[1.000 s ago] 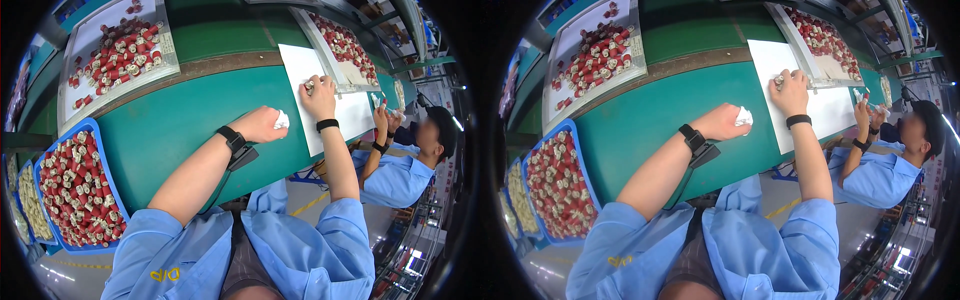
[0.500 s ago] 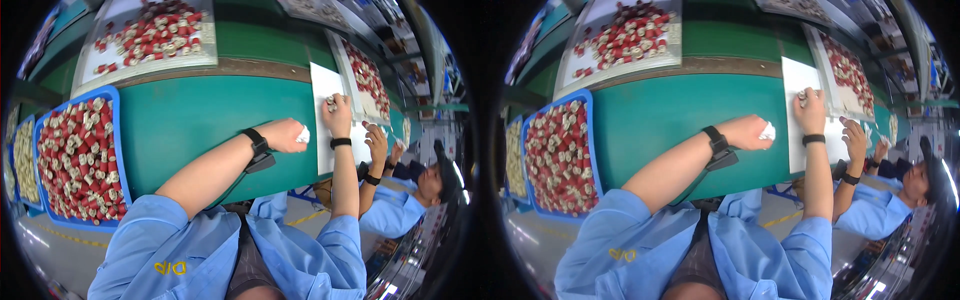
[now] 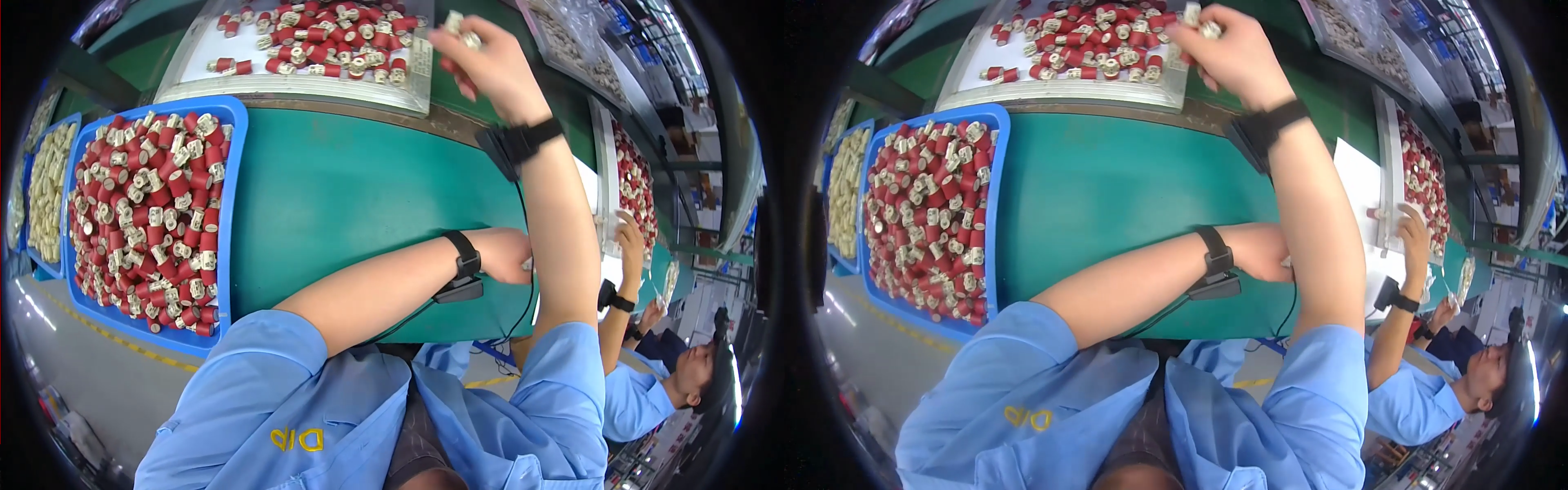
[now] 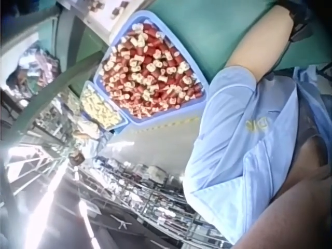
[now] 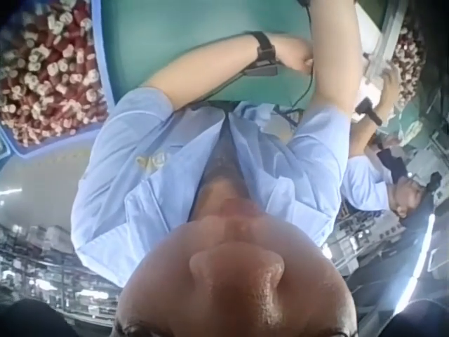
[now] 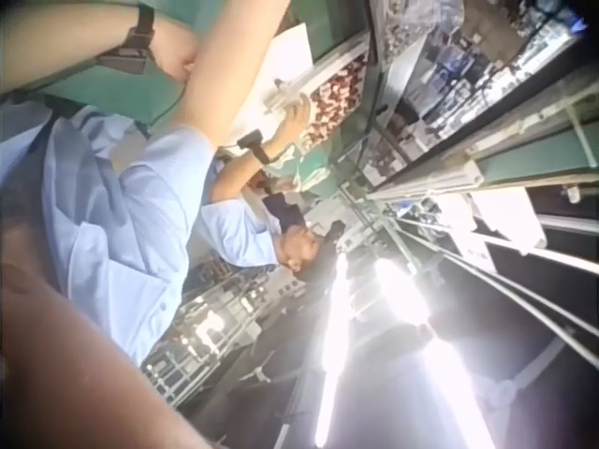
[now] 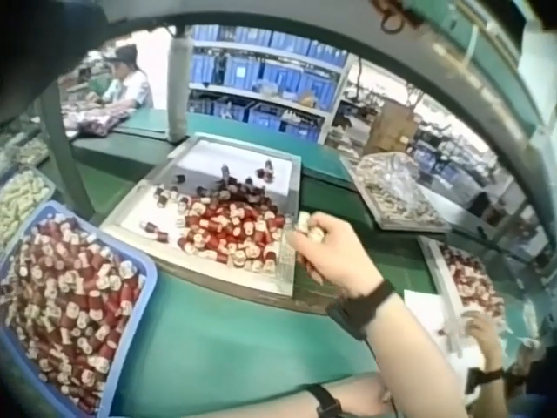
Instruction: The person picks up components from a tray, wipes them with a cloth, and arranges them on a white sheet. After inspecting and cleaning several components, the person gathers them and places them into a separate tray.
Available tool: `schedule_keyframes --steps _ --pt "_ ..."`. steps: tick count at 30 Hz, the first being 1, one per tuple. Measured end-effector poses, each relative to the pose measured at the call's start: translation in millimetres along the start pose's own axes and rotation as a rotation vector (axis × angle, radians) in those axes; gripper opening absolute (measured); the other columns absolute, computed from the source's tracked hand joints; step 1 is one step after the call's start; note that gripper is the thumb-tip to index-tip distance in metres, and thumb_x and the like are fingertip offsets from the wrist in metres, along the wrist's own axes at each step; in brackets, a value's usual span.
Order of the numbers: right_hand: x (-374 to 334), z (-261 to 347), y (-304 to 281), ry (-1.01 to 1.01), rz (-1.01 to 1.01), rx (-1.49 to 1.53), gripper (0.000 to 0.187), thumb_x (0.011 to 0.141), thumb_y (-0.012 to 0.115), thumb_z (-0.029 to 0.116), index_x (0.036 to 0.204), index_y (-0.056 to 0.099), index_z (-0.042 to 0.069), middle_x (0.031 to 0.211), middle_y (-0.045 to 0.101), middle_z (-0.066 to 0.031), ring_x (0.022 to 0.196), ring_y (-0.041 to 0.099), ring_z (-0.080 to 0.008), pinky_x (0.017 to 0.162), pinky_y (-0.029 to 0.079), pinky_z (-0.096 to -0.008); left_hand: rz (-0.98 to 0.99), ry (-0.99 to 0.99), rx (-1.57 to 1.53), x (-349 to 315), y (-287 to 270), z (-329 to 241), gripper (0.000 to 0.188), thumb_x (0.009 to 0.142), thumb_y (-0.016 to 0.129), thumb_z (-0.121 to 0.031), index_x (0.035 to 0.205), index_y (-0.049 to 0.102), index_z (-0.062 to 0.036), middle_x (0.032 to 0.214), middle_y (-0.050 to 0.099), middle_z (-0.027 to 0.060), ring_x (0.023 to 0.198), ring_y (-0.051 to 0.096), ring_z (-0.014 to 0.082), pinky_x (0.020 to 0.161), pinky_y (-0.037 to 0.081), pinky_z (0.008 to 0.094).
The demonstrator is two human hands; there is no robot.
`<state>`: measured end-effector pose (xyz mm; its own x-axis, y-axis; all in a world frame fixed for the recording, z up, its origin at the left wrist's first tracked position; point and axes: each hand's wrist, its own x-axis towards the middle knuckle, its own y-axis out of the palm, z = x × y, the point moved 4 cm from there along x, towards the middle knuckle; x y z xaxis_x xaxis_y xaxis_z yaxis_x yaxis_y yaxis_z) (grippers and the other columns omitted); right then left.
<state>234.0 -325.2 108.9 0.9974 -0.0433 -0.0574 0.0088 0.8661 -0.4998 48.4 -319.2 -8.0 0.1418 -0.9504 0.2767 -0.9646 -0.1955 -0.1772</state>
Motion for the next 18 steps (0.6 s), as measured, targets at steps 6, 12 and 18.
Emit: schedule_keyframes --steps 6,12,18 --pt "82.2 4.5 18.2 -0.129 -0.067 0.437 0.060 0.096 0.059 0.046 0.135 0.043 0.004 0.124 0.056 -0.0157 0.110 0.052 -0.0325 0.095 0.040 -0.0431 -0.040 0.322 -0.093 1.3 -6.7 -13.6 0.029 0.087 0.070 -0.023 0.112 0.068 -0.0084 0.117 0.067 0.0148 0.106 0.062 0.0310 0.093 0.049 0.0401" --pt "18.2 10.8 10.8 -0.279 -0.246 0.402 0.054 0.098 0.054 0.043 0.136 0.044 0.005 0.132 0.049 -0.0172 0.115 0.051 -0.0318 0.096 0.043 -0.0383 -0.005 0.377 -0.169 2.9 2.0 -10.3 0.029 0.088 0.068 -0.025 0.111 0.068 -0.0069 0.116 0.067 0.0148 0.107 0.061 0.0307 0.093 0.048 0.0384" --pt "-82.1 11.6 -31.4 -0.309 -0.162 0.286 0.043 0.104 0.044 0.029 0.132 0.050 -0.003 0.125 0.057 -0.0202 0.112 0.061 -0.0281 0.094 0.051 -0.0410 0.083 -0.054 0.078 -4.1 -1.5 -4.1 0.023 0.083 0.066 -0.025 0.087 0.066 -0.0026 0.083 0.067 0.0210 0.076 0.064 0.0373 0.068 0.051 0.0440"
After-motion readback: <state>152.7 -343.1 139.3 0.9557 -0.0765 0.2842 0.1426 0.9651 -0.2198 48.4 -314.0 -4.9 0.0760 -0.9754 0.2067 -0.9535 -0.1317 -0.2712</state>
